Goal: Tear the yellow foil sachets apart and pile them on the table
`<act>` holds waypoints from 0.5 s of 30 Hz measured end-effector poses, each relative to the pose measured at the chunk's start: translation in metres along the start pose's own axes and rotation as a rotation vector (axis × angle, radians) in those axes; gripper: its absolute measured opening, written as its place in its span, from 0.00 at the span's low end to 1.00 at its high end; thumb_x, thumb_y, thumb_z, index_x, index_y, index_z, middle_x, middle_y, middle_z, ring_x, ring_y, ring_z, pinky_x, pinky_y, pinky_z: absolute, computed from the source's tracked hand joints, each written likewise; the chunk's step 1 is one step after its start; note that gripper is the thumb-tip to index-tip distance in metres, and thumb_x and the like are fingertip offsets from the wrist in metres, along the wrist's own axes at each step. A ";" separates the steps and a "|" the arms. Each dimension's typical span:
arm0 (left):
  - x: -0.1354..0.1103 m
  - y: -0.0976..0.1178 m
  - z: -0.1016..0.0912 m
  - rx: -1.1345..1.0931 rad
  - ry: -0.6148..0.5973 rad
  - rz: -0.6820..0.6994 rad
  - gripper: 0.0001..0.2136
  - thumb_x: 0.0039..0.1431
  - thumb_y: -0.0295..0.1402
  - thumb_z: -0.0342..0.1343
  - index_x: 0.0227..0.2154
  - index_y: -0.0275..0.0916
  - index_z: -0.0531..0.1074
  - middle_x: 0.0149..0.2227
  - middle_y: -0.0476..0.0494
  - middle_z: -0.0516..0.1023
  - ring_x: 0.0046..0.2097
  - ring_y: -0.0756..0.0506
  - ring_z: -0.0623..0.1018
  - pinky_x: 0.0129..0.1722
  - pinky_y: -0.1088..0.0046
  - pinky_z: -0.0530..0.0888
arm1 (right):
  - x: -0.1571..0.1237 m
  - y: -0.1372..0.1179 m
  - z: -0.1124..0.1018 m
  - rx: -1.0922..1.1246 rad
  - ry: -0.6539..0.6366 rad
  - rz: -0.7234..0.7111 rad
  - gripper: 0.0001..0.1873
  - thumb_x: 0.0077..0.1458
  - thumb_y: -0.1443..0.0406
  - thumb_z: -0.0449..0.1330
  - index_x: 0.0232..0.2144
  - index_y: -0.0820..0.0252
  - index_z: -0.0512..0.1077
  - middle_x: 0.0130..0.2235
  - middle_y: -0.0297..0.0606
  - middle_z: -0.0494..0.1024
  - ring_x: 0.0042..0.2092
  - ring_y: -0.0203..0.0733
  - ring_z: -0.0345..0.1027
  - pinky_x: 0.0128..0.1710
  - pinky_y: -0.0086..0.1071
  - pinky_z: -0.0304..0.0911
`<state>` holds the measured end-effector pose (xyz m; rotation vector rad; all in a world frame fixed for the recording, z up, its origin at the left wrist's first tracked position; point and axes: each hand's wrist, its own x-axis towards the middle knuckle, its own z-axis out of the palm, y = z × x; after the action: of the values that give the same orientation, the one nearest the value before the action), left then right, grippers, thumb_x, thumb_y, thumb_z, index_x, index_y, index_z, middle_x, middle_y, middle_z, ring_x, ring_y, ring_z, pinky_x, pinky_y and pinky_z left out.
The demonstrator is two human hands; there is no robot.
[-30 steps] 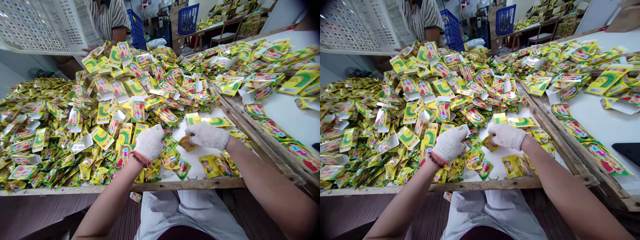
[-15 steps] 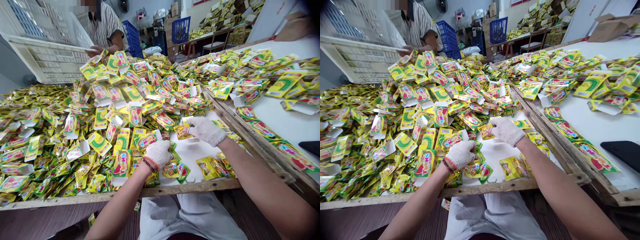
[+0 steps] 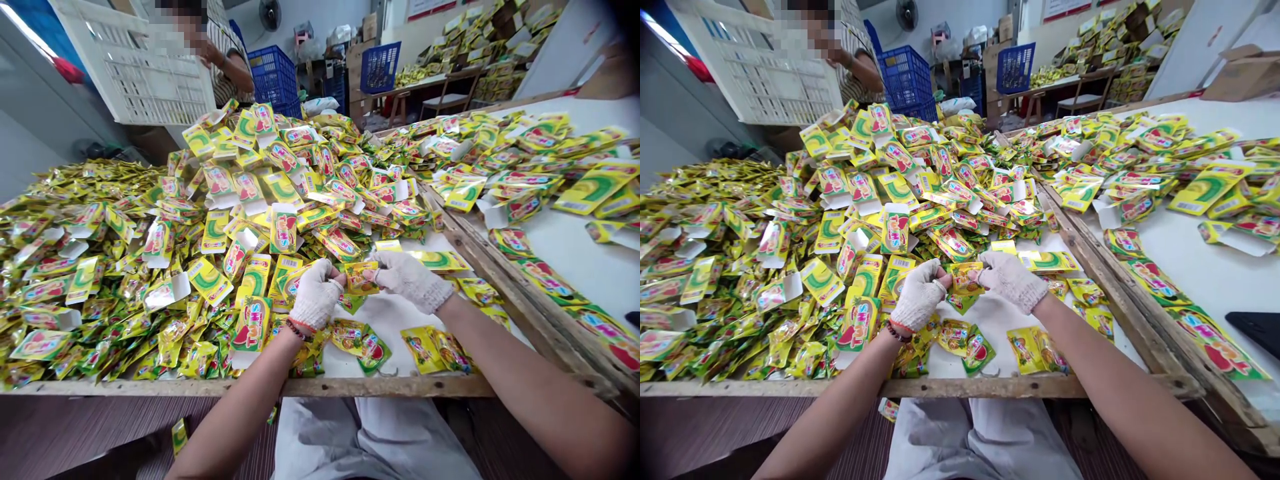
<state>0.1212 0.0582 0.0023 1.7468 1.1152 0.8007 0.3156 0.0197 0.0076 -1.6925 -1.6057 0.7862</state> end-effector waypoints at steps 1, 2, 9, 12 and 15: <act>-0.001 0.001 0.001 -0.103 -0.021 -0.032 0.10 0.56 0.38 0.55 0.26 0.39 0.62 0.19 0.56 0.65 0.22 0.54 0.66 0.24 0.78 0.63 | 0.000 -0.002 0.001 -0.052 0.000 -0.010 0.12 0.52 0.57 0.58 0.24 0.59 0.66 0.23 0.32 0.70 0.24 0.34 0.61 0.23 0.27 0.55; -0.001 0.002 0.003 -0.193 -0.038 -0.066 0.11 0.56 0.40 0.54 0.27 0.39 0.62 0.19 0.55 0.66 0.21 0.53 0.67 0.23 0.78 0.63 | 0.001 -0.004 0.002 -0.087 -0.002 -0.011 0.12 0.52 0.58 0.57 0.24 0.59 0.66 0.23 0.32 0.70 0.25 0.34 0.61 0.24 0.27 0.54; -0.001 0.001 0.009 -0.268 -0.014 -0.031 0.18 0.46 0.40 0.66 0.28 0.40 0.60 0.18 0.60 0.61 0.19 0.56 0.62 0.20 0.81 0.59 | 0.003 0.000 0.009 -0.084 0.089 -0.093 0.11 0.51 0.58 0.58 0.27 0.59 0.66 0.27 0.34 0.71 0.30 0.37 0.64 0.28 0.29 0.57; -0.003 0.003 0.008 -0.238 -0.014 0.000 0.19 0.48 0.41 0.65 0.30 0.41 0.59 0.19 0.60 0.58 0.20 0.56 0.60 0.21 0.80 0.58 | 0.003 0.001 0.016 0.181 -0.024 -0.073 0.17 0.52 0.59 0.59 0.43 0.60 0.68 0.35 0.39 0.77 0.33 0.39 0.70 0.30 0.30 0.64; -0.011 0.013 -0.005 0.038 0.044 0.096 0.15 0.54 0.40 0.61 0.37 0.41 0.61 0.26 0.55 0.66 0.25 0.53 0.67 0.26 0.77 0.64 | 0.003 -0.001 0.016 0.199 -0.102 -0.015 0.15 0.53 0.60 0.59 0.42 0.60 0.71 0.32 0.38 0.78 0.28 0.38 0.70 0.24 0.29 0.64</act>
<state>0.1177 0.0474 0.0151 1.8336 1.0884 0.8849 0.3024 0.0237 -0.0013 -1.5187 -1.5501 1.0039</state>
